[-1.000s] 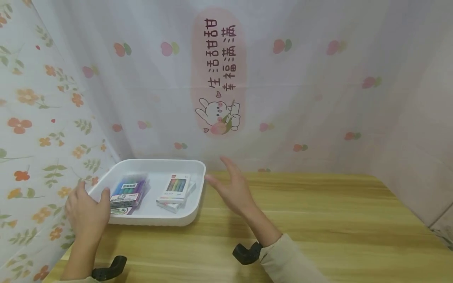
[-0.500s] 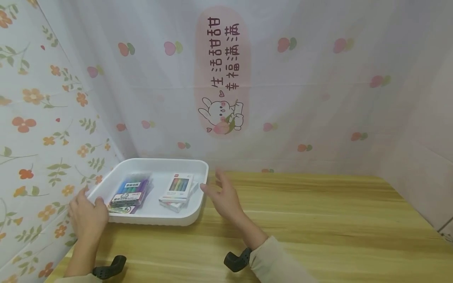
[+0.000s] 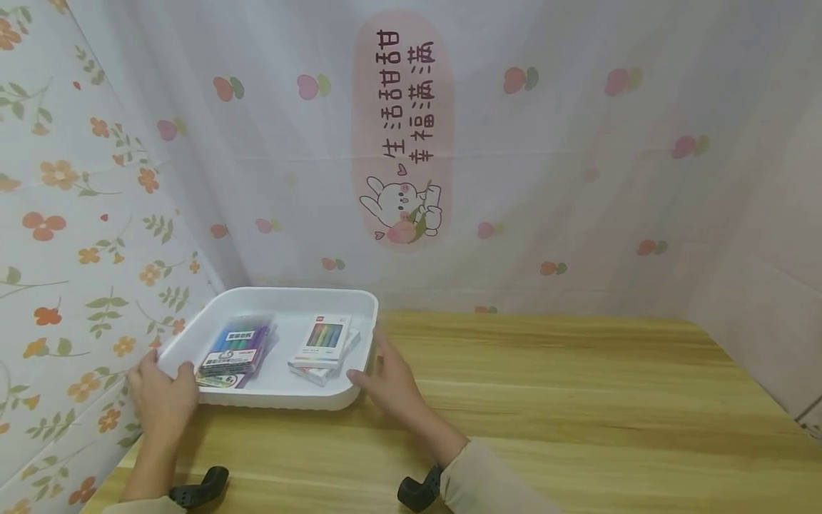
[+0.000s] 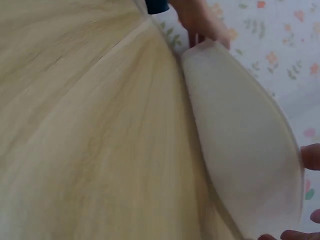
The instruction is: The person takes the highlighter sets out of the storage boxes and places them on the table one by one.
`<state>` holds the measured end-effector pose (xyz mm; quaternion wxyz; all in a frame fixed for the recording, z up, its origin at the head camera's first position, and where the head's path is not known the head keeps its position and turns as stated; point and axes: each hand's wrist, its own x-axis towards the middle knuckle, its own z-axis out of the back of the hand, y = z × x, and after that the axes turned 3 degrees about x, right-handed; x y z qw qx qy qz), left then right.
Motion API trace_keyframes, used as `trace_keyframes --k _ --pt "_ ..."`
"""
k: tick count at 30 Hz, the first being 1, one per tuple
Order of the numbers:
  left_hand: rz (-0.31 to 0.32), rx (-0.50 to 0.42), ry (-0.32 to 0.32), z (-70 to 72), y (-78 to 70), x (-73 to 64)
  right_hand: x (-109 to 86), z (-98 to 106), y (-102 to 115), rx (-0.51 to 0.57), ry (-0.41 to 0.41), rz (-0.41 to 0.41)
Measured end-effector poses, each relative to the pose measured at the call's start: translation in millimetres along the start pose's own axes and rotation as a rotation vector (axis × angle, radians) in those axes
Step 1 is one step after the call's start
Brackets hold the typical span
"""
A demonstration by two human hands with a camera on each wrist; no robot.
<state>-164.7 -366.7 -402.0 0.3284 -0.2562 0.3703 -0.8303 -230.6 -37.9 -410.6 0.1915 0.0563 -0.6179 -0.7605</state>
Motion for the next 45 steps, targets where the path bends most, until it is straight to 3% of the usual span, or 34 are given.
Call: trace_keyframes --k 5,13,26,31,38,45 --pt "-0.005 -0.005 0.0 -0.1 1.0 0.6 1.7 -5 -10 0.173 0.048 -0.111" --pt "-0.037 -0.047 0.01 -2.9 5.0 2.7 5.0 -4 -19 0.29 0.02 -0.129" --pt "0.007 -0.123 0.193 7.9 8.1 12.9 -2.9 5 -22 0.307 0.031 -0.074" --pt "0.009 -0.131 0.184 9.5 13.7 13.7 -1.6 13 -26 0.318 0.042 -0.055" --pt "-0.02 -0.179 0.21 -0.8 19.2 12.2 -6.8 21 -28 0.316 0.038 -0.046" --pt "-0.072 -0.206 0.153 -7.4 15.1 3.0 -11.3 29 -32 0.293 0.034 -0.051"
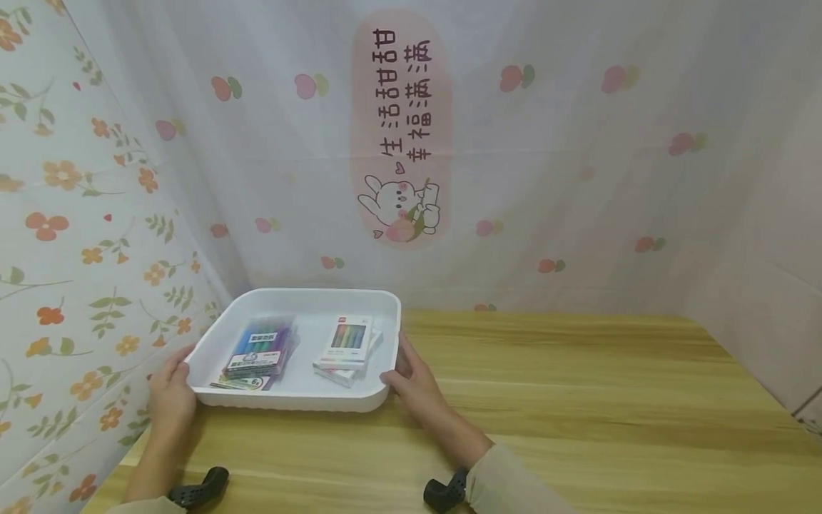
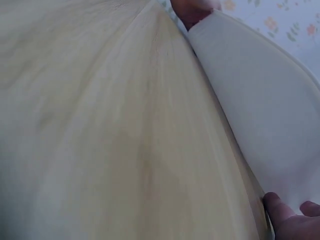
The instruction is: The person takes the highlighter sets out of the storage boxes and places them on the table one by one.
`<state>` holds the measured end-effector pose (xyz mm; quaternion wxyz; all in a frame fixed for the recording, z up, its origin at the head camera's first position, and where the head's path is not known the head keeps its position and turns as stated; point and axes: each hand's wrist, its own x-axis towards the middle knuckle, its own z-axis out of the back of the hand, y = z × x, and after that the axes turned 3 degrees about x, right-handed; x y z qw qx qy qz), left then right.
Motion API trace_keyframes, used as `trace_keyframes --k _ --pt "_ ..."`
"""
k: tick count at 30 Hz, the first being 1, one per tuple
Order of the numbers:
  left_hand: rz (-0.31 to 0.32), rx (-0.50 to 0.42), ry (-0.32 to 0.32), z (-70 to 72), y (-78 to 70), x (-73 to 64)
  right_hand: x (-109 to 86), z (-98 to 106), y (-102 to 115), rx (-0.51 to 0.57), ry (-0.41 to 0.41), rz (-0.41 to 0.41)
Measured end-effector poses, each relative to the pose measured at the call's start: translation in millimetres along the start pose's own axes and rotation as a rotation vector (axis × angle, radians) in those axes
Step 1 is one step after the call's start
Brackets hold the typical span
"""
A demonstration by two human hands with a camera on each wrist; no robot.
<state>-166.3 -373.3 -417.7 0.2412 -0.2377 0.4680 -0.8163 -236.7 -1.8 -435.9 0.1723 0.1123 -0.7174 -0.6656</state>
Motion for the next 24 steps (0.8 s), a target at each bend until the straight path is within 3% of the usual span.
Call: trace_keyframes --k 12,24 --pt "-0.02 -0.028 -0.003 -13.5 0.8 -15.5 -13.7 21 0 0.01 -0.017 -0.019" --pt "-0.1 -0.037 0.096 -26.9 -5.7 -29.3 -27.0 47 2 -0.035 -0.063 0.0"
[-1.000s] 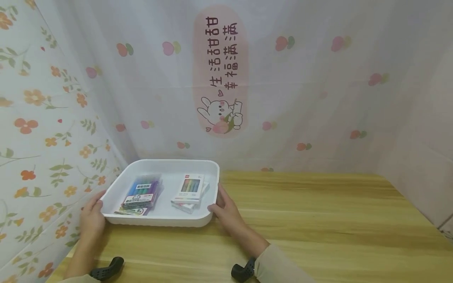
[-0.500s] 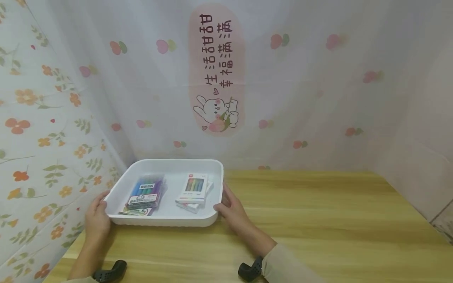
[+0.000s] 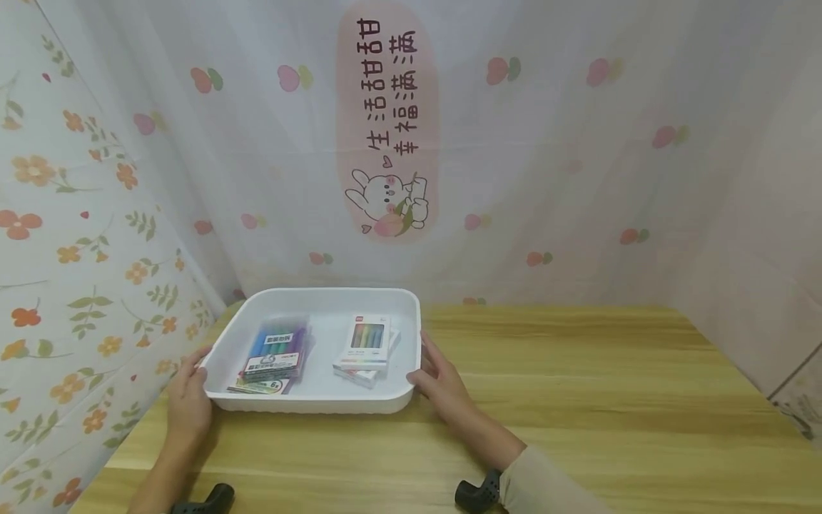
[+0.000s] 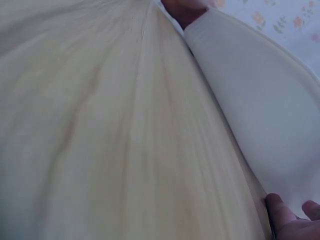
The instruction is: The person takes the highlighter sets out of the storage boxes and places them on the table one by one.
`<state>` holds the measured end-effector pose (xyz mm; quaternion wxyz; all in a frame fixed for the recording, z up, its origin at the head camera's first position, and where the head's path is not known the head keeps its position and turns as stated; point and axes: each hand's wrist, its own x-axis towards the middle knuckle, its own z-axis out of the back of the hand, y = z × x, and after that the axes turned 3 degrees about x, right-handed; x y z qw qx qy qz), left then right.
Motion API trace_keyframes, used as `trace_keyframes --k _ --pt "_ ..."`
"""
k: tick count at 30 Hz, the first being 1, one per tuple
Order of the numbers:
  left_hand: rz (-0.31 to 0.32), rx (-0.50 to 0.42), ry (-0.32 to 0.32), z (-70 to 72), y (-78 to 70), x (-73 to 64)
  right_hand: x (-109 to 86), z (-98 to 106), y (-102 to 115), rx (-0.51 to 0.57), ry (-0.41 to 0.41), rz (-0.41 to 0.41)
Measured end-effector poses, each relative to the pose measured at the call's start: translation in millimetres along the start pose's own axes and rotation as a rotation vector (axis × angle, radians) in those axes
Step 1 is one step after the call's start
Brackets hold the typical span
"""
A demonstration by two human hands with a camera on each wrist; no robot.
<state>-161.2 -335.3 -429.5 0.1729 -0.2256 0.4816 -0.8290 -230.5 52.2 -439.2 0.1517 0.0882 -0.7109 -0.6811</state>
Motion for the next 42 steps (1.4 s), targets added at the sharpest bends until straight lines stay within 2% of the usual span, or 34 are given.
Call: trace_keyframes --k 5,11,15,20,25,28,34,37,42 --pt "-0.031 0.059 0.01 -7.1 -2.2 -7.3 -4.4 13 -1 -0.015 0.005 0.001" --pt "-0.112 0.001 0.001 -22.8 -7.1 -15.4 -10.0 32 -2 -0.026 -0.024 -0.005" --pt "-0.133 -0.026 0.004 -31.7 -13.7 -21.2 -12.9 44 -2 -0.045 -0.035 0.01" --pt "-0.134 -0.021 0.062 -38.2 -20.2 -29.0 -18.3 59 -2 -0.08 -0.047 0.022" --pt "-0.168 -0.019 0.108 -45.9 -26.3 -35.1 -24.4 76 -1 -0.109 -0.04 0.028" --pt "-0.163 -0.045 0.118 -51.5 -31.0 -41.8 -28.2 86 -1 -0.122 -0.036 0.029" --pt "-0.149 -0.036 0.133 -64.2 -35.7 -57.1 -39.0 113 -3 -0.167 0.006 0.042" --pt "-0.151 -0.062 0.162 -72.5 -38.8 -62.1 -45.3 128 -1 -0.189 0.029 0.056" --pt "-0.133 -0.09 0.21 -85.6 -47.0 -67.3 -52.8 148 4 -0.224 0.024 0.052"
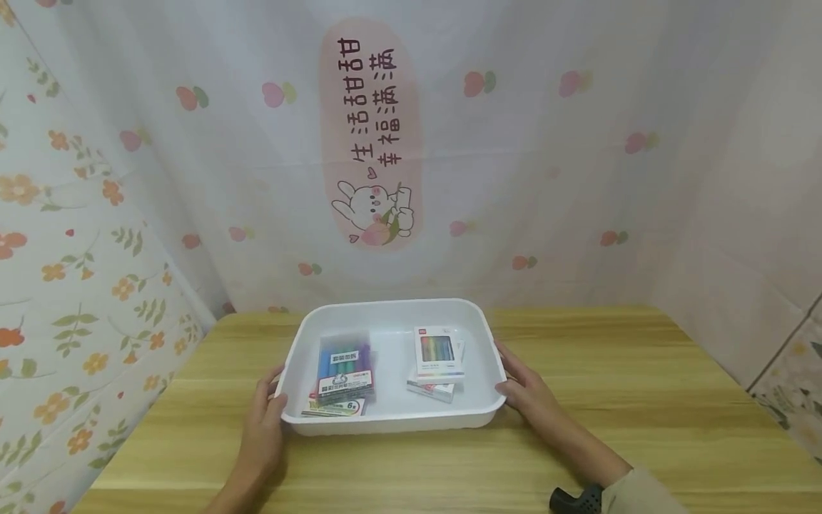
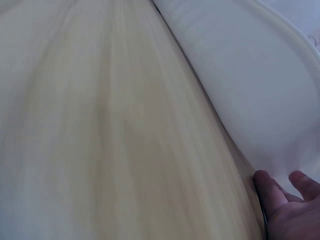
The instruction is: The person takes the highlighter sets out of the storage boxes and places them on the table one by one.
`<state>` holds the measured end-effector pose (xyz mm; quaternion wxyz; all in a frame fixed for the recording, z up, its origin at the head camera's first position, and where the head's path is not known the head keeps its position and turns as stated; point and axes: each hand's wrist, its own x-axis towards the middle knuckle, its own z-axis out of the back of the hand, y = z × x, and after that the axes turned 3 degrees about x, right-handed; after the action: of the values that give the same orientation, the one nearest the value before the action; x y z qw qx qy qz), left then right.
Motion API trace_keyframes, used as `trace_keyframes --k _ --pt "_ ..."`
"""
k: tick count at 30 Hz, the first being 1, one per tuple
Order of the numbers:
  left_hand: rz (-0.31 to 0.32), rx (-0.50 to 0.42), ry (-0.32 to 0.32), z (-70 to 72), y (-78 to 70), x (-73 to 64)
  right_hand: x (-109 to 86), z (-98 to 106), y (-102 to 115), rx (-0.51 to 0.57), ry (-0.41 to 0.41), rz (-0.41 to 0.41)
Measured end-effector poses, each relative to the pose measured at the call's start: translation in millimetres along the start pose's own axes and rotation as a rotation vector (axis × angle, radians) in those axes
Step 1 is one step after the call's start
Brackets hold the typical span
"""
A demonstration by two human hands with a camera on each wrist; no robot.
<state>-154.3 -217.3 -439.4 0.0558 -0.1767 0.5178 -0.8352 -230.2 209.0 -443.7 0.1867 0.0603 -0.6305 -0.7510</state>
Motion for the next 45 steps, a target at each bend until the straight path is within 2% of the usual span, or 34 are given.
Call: trace_keyframes --k 5,10,15,23,26,30,33,35,38,42,45 --pt "-0.025 -0.021 0.019 -9.1 -4.0 2.7 -1.5 12 0 -0.027 0.001 0.015" --pt "-0.039 -0.056 0.065 -15.6 -5.2 8.6 -6.6 21 -1 -0.043 -0.01 0.023" --pt "0.008 -0.134 0.139 -24.8 -8.0 19.0 -16.7 32 -2 -0.05 -0.028 0.008" --pt "0.071 -0.245 0.223 -36.2 -12.2 44.3 -24.6 43 0 0.008 0.003 0.012" --pt "0.14 -0.317 0.261 -37.1 -10.7 56.6 -24.5 44 0 0.018 0.018 0.008" --pt "0.195 -0.377 0.251 -37.9 -4.8 70.1 -22.9 46 -1 0.036 0.033 -0.01" --pt "0.152 -0.347 0.259 -38.4 -0.4 74.2 -21.9 47 -1 0.033 0.04 -0.02" --pt "0.121 -0.339 0.289 -38.6 1.7 74.6 -21.4 48 0 0.016 0.034 -0.034" --pt "0.06 -0.377 0.345 -39.7 4.6 75.8 -20.8 51 3 -0.022 0.012 -0.075" --pt "0.011 -0.424 0.388 -43.0 7.2 79.8 -18.4 56 15 -0.122 -0.018 -0.12" --pt "0.0 -0.426 0.396 -47.9 6.1 82.2 -16.7 58 30 -0.24 -0.061 -0.163"
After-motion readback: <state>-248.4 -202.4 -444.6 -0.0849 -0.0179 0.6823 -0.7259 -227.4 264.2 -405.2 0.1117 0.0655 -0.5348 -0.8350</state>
